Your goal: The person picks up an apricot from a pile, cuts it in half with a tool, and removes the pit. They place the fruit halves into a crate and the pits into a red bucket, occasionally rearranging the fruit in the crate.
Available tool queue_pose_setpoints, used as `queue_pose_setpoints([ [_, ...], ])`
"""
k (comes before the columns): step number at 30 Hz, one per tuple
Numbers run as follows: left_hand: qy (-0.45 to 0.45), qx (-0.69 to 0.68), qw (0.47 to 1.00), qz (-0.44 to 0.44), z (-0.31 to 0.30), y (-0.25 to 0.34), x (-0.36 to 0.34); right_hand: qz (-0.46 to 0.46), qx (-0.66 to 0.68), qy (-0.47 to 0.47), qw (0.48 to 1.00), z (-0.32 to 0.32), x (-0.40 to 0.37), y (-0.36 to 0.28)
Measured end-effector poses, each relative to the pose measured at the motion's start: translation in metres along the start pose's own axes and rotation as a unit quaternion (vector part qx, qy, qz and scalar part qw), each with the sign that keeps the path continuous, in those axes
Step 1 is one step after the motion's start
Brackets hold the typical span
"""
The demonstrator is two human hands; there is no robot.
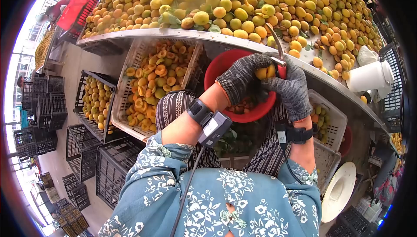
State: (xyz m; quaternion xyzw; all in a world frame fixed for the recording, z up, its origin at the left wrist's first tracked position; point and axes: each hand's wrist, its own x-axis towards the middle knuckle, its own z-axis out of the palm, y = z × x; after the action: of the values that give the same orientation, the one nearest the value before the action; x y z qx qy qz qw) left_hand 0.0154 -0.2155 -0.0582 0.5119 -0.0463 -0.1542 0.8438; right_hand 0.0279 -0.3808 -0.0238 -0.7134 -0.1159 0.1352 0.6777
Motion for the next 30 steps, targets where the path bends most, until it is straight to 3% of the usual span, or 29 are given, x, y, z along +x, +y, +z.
queue_pose_setpoints([
  [2, 0.032, -0.16, 0.974, -0.155, -0.001, 0.002, 0.007, 0.031, 0.035, 0.005, 0.999, 0.001, 0.001, 0.007],
  [4, 0.035, -0.132, 0.979, -0.151, 0.009, 0.008, 0.002, 0.032, 0.185, 0.011, 0.982, -0.001, -0.001, 0.016],
  [6, 0.038, -0.104, 0.983, -0.146, 0.013, 0.009, 0.001, 0.003, 0.166, 0.03, 0.986, 0.003, -0.005, 0.017],
  [9, 0.036, -0.052, 0.992, -0.108, 0.002, -0.008, 0.004, -0.018, 0.265, 0.103, 0.959, 0.014, -0.01, 0.014],
  [11, -0.122, -0.288, 0.934, -0.173, -0.017, -0.017, 0.009, -0.004, 0.322, 0.114, 0.94, 0.005, -0.009, 0.035],
  [12, -0.122, -0.288, 0.934, -0.172, -0.018, -0.018, 0.009, 0.011, 0.381, 0.124, 0.916, -0.001, -0.008, 0.042],
  [13, -0.173, -0.36, 0.902, -0.163, -0.014, -0.012, 0.008, 0.054, 0.476, 0.084, 0.874, -0.006, -0.012, 0.036],
  [14, -0.223, -0.43, 0.861, -0.154, -0.011, -0.007, 0.006, 0.053, 0.476, 0.083, 0.874, -0.008, -0.012, 0.033],
  [15, -0.223, -0.429, 0.862, -0.154, -0.008, -0.004, 0.003, 0.03, 0.512, 0.076, 0.855, -0.01, -0.012, 0.031],
  [16, -0.143, -0.376, 0.906, -0.133, -0.007, 0.0, 0.0, 0.006, 0.547, 0.068, 0.835, -0.011, -0.011, 0.028],
  [17, -0.062, -0.318, 0.94, -0.109, -0.005, 0.004, 0.0, -0.009, 0.512, 0.07, 0.856, -0.013, -0.012, 0.021],
  [18, -0.064, -0.318, 0.94, -0.109, -0.003, 0.008, -0.001, -0.01, 0.512, 0.07, 0.856, -0.013, -0.014, 0.016],
  [20, -0.002, -0.182, 0.981, -0.064, 0.001, 0.012, -0.001, -0.012, 0.428, 0.053, 0.902, -0.01, -0.02, 0.005],
  [24, 0.034, -0.204, 0.976, -0.063, 0.004, 0.007, 0.005, -0.013, 0.375, 0.081, 0.924, -0.001, -0.024, 0.003],
  [26, 0.078, -0.186, 0.979, -0.017, 0.008, 0.0, 0.005, -0.014, 0.363, 0.085, 0.928, 0.004, -0.027, 0.004],
  [28, 0.077, -0.128, 0.989, 0.02, 0.005, -0.011, 0.004, 0.052, 0.164, 0.094, 0.981, 0.013, -0.028, -0.002],
  [29, 0.073, -0.068, 0.993, 0.056, 0.003, -0.017, 0.004, -0.052, 0.08, 0.071, 0.993, 0.026, -0.019, 0.0],
  [30, 0.069, -0.008, 0.993, 0.092, 0.001, -0.023, 0.005, -0.063, 0.034, 0.032, 0.997, 0.025, -0.021, 0.001],
])
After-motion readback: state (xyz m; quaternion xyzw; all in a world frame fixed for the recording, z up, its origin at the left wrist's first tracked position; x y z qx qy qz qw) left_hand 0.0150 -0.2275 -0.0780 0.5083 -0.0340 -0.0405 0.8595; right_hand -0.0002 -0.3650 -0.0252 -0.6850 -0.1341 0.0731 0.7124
